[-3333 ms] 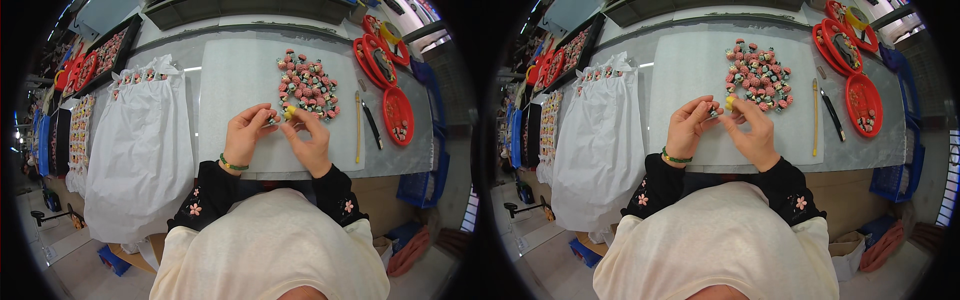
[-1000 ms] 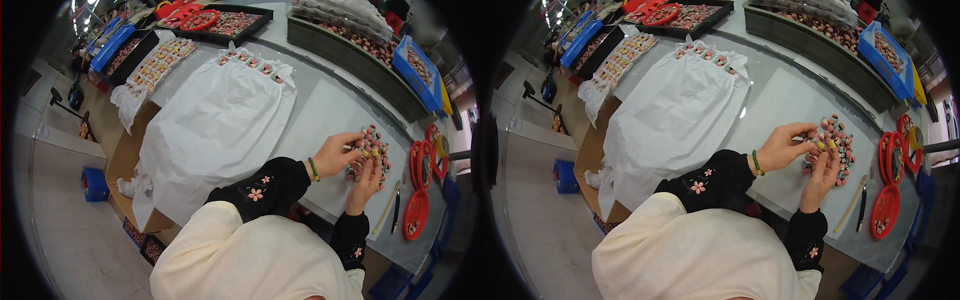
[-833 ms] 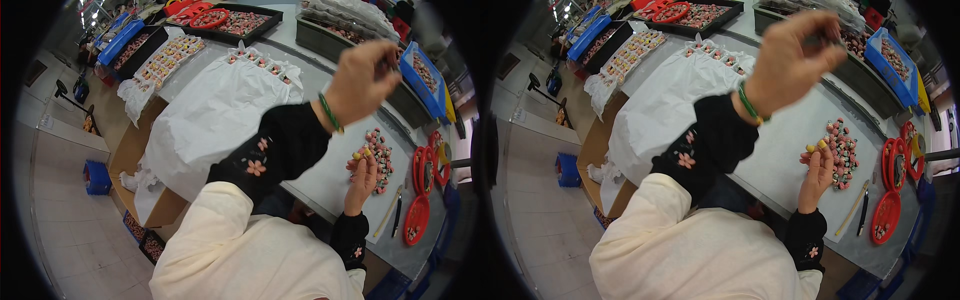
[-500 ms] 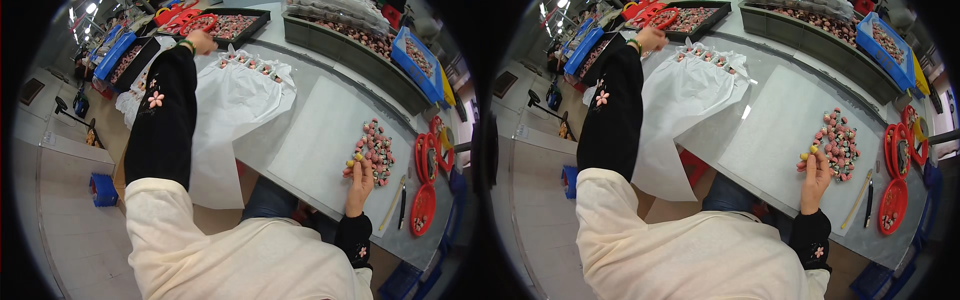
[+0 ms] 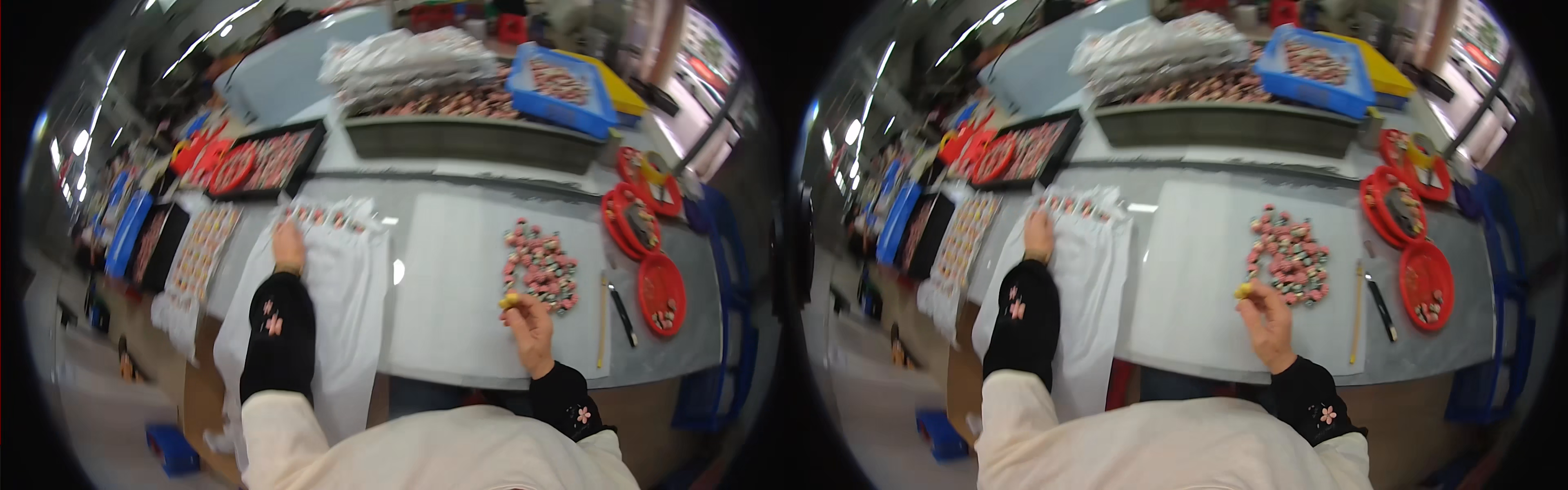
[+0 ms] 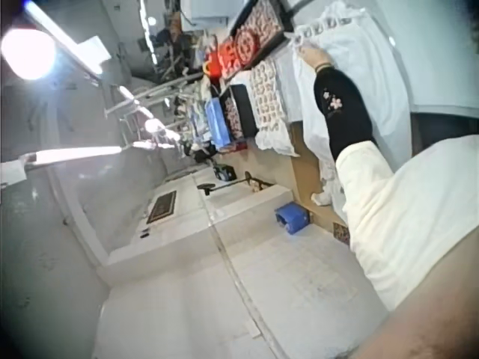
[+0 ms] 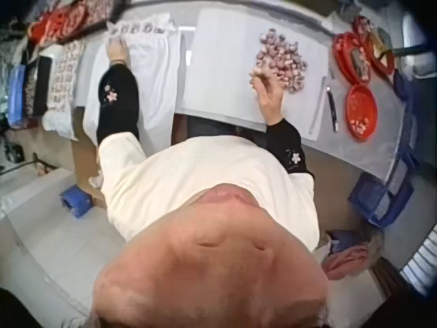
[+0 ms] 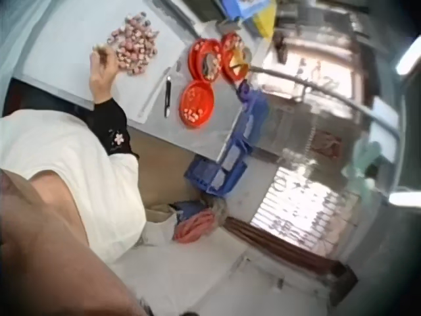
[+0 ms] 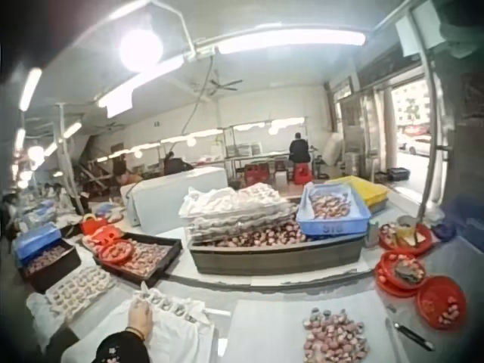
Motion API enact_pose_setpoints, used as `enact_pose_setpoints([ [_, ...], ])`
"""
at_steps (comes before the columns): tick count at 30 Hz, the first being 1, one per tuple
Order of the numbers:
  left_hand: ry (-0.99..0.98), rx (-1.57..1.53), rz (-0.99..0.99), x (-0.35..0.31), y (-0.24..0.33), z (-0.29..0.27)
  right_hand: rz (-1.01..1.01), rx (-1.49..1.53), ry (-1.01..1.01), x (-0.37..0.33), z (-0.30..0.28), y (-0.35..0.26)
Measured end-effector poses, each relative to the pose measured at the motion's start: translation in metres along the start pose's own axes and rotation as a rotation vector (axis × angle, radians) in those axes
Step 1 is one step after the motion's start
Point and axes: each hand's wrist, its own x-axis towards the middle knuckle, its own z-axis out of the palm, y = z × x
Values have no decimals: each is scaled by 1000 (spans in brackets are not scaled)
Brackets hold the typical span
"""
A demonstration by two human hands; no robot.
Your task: The person sits at a workstation and repeatedly fits small figurine components together by hand.
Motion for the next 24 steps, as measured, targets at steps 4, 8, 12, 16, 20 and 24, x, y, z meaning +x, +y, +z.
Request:
enact_pose_setpoints([
  [4, -156, 361, -200, -9, 27, 4, -205, 401, -295, 38, -1, -63],
  [8, -355, 349, -318, -2, 35, -1, -491, 728, -649, 47, 11, -155],
  [12, -335, 287, -370, -5, 49, -6, -673, 1031, -776, 41, 48, -201],
  [16, -378, 209, -449, -1, 70, -15, -951, 1384, -412, 39, 82, -221],
  [20, -416, 407, -334, -11, 18, 7, -891, 1386, -381, 45, 76, -200],
  [24, -417, 369, -327, -6, 12, 18, -920, 1309, -358, 36, 67, -202],
])
